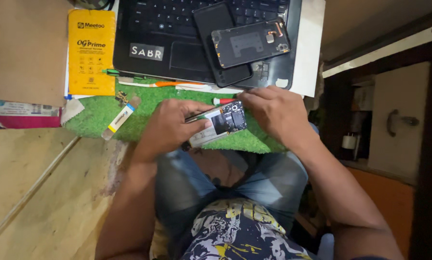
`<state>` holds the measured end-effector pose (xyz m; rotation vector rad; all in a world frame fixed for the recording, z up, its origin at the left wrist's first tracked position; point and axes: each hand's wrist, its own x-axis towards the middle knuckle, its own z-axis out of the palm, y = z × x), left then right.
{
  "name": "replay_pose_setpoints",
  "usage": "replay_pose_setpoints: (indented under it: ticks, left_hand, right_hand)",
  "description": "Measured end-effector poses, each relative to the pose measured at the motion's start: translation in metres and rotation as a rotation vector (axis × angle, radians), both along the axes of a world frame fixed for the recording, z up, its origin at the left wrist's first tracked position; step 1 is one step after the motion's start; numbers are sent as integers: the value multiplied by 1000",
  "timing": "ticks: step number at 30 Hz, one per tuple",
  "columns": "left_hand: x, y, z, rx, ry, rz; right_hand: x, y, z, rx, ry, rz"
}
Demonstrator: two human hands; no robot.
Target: The person assembles a smartphone by aligning the screen assembly with the chassis and pressing the edges to seal it. They then power on the device to verify the display and touch functionality. Finally, they use a metal prying tool to separate the screen from the body again.
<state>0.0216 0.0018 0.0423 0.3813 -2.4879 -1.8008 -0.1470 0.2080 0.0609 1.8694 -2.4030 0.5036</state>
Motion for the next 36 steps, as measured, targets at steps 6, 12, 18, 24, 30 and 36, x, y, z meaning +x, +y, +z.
replay_pose_setpoints:
  ticks: [6,12,18,24,30,36]
  left_hand:
    - [0,4,4,-94,71,27]
    - [1,7,6,-241,119,56]
    - [1,8,5,-152,143,103]
    - [2,10,5,-98,154,120]
    - [7,17,10,-94,189,111]
    - [10,21,16,-90,253,82]
  right_hand:
    - [4,-2,1,-5,54,2]
    - [4,10,13,-28,2,-70]
    - [3,24,25,-5,-65,-158]
    - [0,37,26,-136,-376,-300]
    - [-3,53,12,-409,-586,-243]
    - [-4,65,-1,-557,-960,-248]
